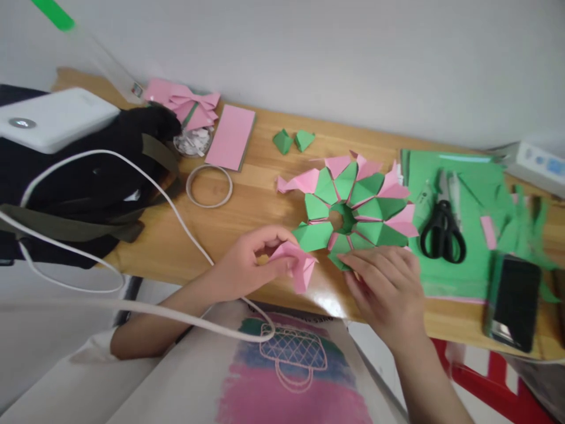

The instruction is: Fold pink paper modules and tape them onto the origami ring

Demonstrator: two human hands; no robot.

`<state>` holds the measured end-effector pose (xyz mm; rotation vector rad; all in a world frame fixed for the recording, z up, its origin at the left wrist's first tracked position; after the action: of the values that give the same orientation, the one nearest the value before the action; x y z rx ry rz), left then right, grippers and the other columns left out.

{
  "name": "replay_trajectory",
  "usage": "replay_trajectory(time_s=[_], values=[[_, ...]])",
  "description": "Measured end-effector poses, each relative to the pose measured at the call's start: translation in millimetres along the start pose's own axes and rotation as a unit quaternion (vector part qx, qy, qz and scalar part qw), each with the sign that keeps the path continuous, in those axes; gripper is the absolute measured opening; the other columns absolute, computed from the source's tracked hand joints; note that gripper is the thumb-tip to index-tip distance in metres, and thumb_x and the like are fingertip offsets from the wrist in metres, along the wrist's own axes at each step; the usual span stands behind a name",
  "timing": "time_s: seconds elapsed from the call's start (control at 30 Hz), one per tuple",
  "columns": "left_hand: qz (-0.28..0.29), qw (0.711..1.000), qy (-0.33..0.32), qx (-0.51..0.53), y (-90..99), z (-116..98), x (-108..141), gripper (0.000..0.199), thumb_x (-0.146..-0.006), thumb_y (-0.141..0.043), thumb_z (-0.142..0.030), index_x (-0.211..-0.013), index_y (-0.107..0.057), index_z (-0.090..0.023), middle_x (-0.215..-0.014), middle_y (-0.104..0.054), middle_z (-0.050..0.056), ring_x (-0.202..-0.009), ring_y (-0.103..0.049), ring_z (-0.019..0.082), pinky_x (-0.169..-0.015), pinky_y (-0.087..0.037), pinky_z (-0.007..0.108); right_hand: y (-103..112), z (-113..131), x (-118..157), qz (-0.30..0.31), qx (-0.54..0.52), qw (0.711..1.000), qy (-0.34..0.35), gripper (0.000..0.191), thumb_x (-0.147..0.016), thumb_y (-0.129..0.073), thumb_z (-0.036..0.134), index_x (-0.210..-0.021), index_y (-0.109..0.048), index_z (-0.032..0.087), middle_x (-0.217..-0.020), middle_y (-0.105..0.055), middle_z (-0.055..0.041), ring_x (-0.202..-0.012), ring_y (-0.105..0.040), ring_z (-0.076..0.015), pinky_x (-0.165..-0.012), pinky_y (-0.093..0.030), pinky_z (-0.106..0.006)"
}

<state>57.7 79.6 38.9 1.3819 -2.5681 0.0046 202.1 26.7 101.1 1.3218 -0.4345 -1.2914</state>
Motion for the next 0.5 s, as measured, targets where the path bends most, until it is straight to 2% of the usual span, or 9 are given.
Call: replay_trajectory(time_s=[0.13,0.27,0.5], values=[[-0.001,0.991,0.035,0.126,-6.9,9,-3,0.019,-0.077,-0.068,-0.022,-0.089,-0.055,-0.016,-0.081,-0.067,0.002,-0.072,-0.065,0.013,-0.060,-0.047,0.021,0,1,-1,-0.003,-0.004,1.000,0.004,0.011,-0.084,-0.060,0.011,-0.094,-0.062,0.017,-0.083,-0.071,-0.0029,-0.076,-0.060,-0.0158,-0.076,-0.039,-0.034],[0.039,0.956,0.074,0.282,-25.6,12,-6,0.029,-0.074,-0.072,-0.020,-0.090,-0.049,-0.017,-0.080,-0.071,0.003,-0.073,-0.072,0.019,-0.058,-0.051,0.022,0,2,-1,-0.002,-0.003,1.000,0.004,0.010,-0.085,-0.059,0.012,-0.093,-0.062,0.018,-0.083,-0.071,-0.0019,-0.077,-0.059,-0.0158,-0.076,-0.038,-0.034],[0.042,0.924,0.124,0.359,-32.2,15,-6,0.026,-0.078,-0.070,-0.020,-0.094,-0.050,-0.018,-0.076,-0.072,0.002,-0.065,-0.072,0.017,-0.048,-0.049,0.017,-2,1,-1,-0.002,-0.006,1.000,0.008,0.011,-0.085,-0.059,0.012,-0.093,-0.061,0.019,-0.083,-0.071,-0.0019,-0.076,-0.059,-0.0160,-0.077,-0.039,-0.035]])
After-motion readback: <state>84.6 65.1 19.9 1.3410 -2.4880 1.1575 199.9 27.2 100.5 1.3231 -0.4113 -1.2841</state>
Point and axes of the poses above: each hand's wrist, its own x-axis away from the middle knuckle, its own y-axis out of the back of the hand, z = x × y, the point moved 10 cm from there along -x, towards the middle knuckle
